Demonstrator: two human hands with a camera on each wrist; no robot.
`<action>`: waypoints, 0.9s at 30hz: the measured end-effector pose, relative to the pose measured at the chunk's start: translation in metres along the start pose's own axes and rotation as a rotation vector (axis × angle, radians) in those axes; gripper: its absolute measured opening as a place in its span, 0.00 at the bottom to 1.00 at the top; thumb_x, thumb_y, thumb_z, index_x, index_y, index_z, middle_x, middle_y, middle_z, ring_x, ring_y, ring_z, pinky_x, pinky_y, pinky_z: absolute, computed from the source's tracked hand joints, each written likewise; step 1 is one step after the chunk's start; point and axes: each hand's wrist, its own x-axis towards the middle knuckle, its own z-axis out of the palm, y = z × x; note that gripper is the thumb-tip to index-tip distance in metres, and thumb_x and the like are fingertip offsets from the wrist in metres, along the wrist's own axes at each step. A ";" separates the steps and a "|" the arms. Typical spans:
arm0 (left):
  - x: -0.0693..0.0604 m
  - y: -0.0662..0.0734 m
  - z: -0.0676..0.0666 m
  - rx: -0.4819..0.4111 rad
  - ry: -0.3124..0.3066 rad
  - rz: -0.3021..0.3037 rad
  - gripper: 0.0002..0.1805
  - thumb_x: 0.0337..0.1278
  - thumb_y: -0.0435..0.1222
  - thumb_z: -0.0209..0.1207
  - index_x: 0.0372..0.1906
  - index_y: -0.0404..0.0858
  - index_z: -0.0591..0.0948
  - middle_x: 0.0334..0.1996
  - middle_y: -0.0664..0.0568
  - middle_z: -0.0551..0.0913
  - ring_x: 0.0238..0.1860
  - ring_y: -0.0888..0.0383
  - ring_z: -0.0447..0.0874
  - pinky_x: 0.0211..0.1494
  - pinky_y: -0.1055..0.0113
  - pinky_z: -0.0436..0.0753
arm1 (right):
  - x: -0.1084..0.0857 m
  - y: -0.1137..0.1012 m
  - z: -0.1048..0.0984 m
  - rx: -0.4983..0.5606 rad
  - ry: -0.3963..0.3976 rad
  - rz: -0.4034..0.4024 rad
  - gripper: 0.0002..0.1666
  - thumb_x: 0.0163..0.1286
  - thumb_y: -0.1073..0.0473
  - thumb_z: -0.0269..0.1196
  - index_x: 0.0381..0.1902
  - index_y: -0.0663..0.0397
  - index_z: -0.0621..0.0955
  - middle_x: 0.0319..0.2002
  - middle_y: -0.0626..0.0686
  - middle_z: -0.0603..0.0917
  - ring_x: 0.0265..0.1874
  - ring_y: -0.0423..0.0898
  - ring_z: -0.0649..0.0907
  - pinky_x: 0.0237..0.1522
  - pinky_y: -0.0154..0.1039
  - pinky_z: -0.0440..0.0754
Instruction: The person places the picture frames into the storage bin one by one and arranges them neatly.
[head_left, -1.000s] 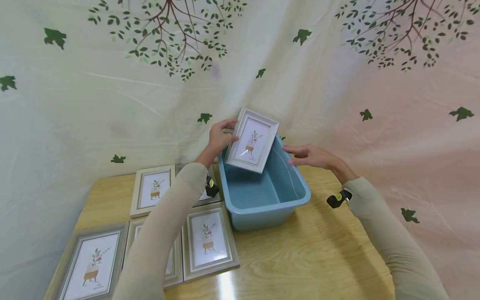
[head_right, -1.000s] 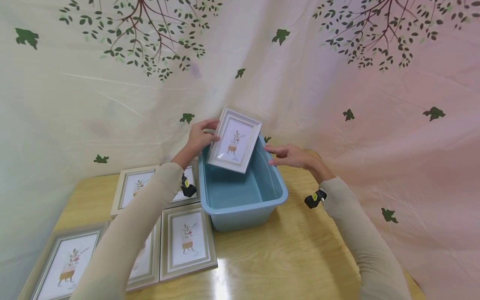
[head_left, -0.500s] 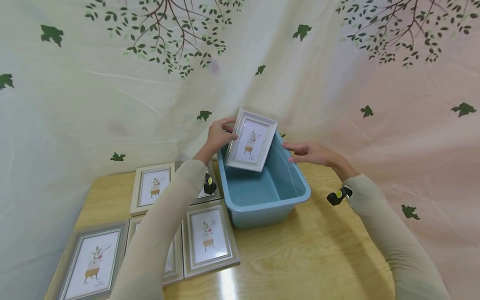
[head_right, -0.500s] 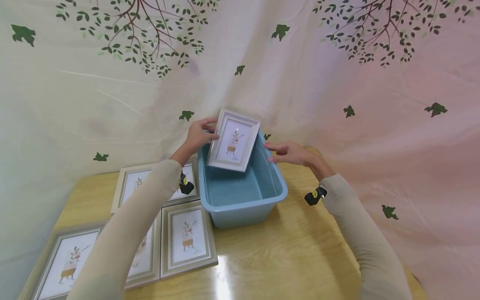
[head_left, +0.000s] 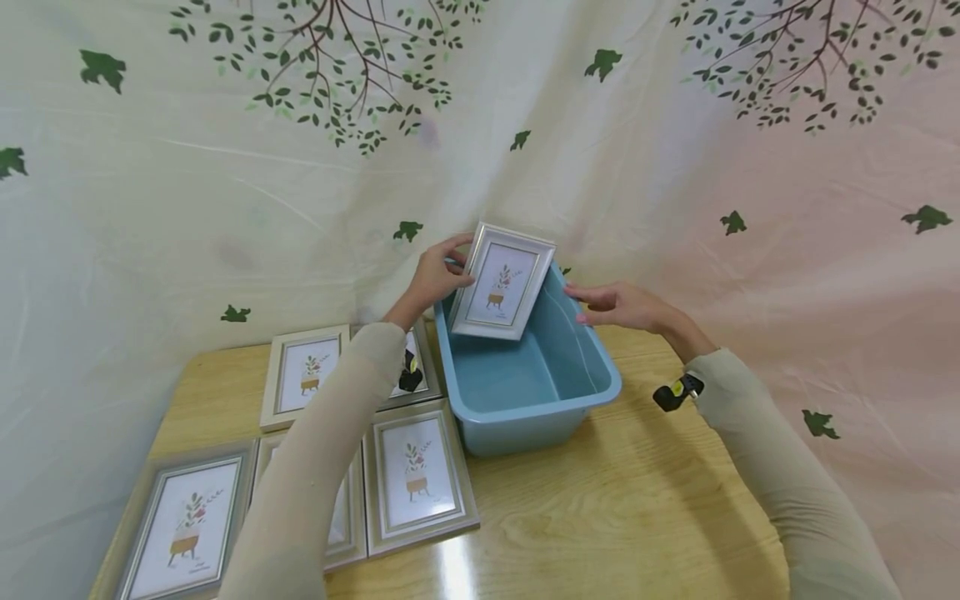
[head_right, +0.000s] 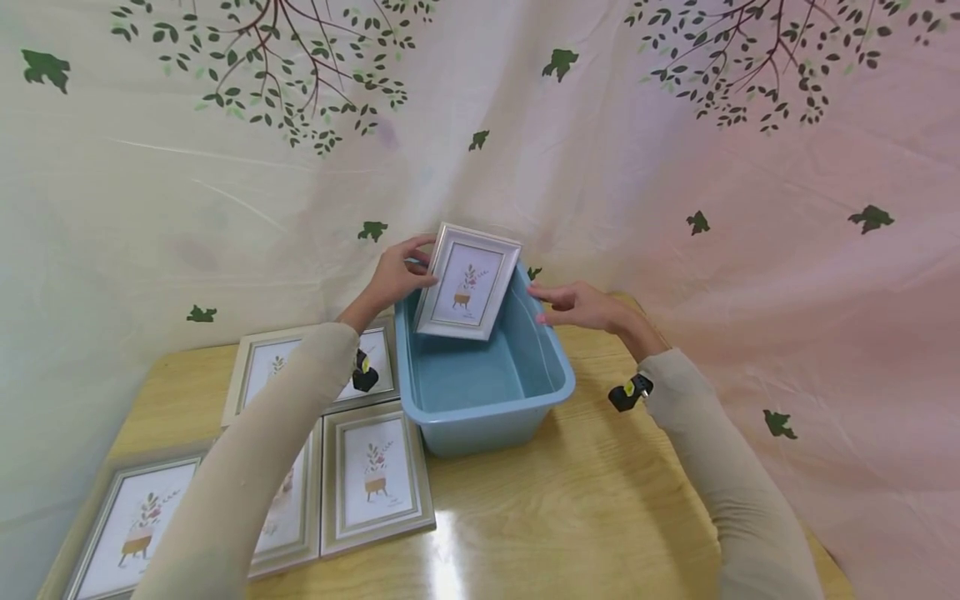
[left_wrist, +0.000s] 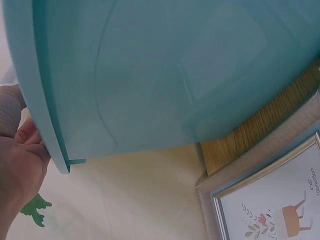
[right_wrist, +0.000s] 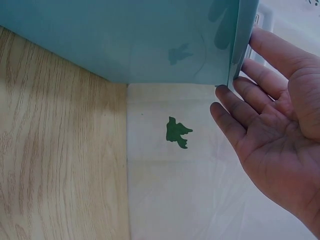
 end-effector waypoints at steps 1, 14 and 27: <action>0.000 0.000 0.000 0.007 0.001 0.006 0.39 0.54 0.20 0.67 0.71 0.41 0.72 0.47 0.37 0.83 0.44 0.43 0.86 0.51 0.57 0.86 | 0.000 0.000 0.000 0.000 0.002 -0.001 0.36 0.73 0.52 0.65 0.76 0.43 0.68 0.76 0.50 0.61 0.71 0.59 0.68 0.68 0.64 0.67; 0.000 -0.004 0.004 0.080 0.005 0.034 0.40 0.56 0.22 0.67 0.74 0.43 0.69 0.49 0.39 0.82 0.47 0.44 0.85 0.53 0.55 0.85 | 0.001 0.003 0.000 -0.010 -0.005 -0.001 0.37 0.73 0.50 0.64 0.77 0.44 0.66 0.77 0.49 0.60 0.67 0.56 0.74 0.68 0.61 0.68; 0.005 0.003 -0.005 0.048 0.041 0.014 0.30 0.58 0.25 0.67 0.66 0.39 0.77 0.52 0.38 0.82 0.51 0.45 0.84 0.55 0.58 0.84 | 0.000 0.004 0.000 -0.033 -0.006 -0.013 0.38 0.73 0.48 0.64 0.77 0.44 0.66 0.77 0.50 0.61 0.70 0.61 0.69 0.67 0.64 0.68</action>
